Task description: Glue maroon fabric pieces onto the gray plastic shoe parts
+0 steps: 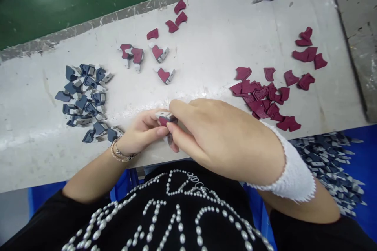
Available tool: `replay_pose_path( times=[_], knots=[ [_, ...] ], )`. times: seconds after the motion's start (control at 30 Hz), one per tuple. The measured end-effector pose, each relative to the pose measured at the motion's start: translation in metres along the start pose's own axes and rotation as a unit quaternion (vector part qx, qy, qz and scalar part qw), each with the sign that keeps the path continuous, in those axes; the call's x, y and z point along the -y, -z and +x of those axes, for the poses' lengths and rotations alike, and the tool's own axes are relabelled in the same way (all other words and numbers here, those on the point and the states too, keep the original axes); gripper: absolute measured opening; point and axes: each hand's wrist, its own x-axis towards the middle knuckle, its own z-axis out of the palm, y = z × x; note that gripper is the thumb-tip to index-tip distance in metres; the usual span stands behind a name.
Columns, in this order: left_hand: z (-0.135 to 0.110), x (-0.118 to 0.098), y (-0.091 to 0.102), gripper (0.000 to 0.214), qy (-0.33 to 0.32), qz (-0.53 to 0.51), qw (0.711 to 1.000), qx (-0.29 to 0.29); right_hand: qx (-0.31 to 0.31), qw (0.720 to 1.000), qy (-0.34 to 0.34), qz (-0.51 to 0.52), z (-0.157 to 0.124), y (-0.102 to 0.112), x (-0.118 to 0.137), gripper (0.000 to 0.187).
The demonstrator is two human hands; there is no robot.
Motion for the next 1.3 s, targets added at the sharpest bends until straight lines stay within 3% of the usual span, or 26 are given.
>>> replay_pose_path(
  times=[0.27, 0.47, 0.7, 0.8, 0.9, 1.0, 1.2, 1.3],
  knots=[
    [-0.001, -0.010, 0.000, 0.013, -0.080, 0.260, 0.962, -0.007, 0.013, 0.996, 0.072, -0.051, -0.007, 0.000, 0.005, 0.021],
    [0.000, -0.003, -0.009, 0.014, -0.206, 0.291, 0.934, 0.001, 0.024, 0.993, 0.100, -0.058, -0.017, -0.001, 0.005, 0.010],
    [-0.002, 0.008, -0.014, 0.015, -0.278, 0.330, 0.899, -0.072, 0.029, 0.991, 0.129, -0.036, -0.016, -0.003, 0.002, 0.018],
    [-0.004, 0.012, -0.013, 0.012, -0.247, 0.264, 0.931, -0.059, 0.031, 0.991, 0.128, -0.004, -0.010, 0.000, 0.001, 0.015],
    [-0.005, 0.015, -0.012, 0.011, -0.141, 0.088, 0.986, 0.017, 0.027, 0.992, 0.119, 0.028, -0.002, 0.007, 0.000, 0.025],
    [-0.004, 0.015, -0.011, 0.013, -0.086, -0.032, 0.994, 0.064, 0.024, 0.994, 0.099, 0.038, 0.001, 0.012, 0.001, 0.031],
    [-0.001, 0.004, -0.008, 0.019, -0.145, 0.061, 0.987, -0.009, -0.018, 0.998, 0.061, -0.015, -0.011, 0.006, 0.003, 0.028],
    [-0.001, 0.001, -0.005, 0.029, -0.209, 0.175, 0.962, -0.033, -0.052, 0.996, 0.055, -0.036, -0.014, -0.002, 0.000, 0.027]
  ],
)
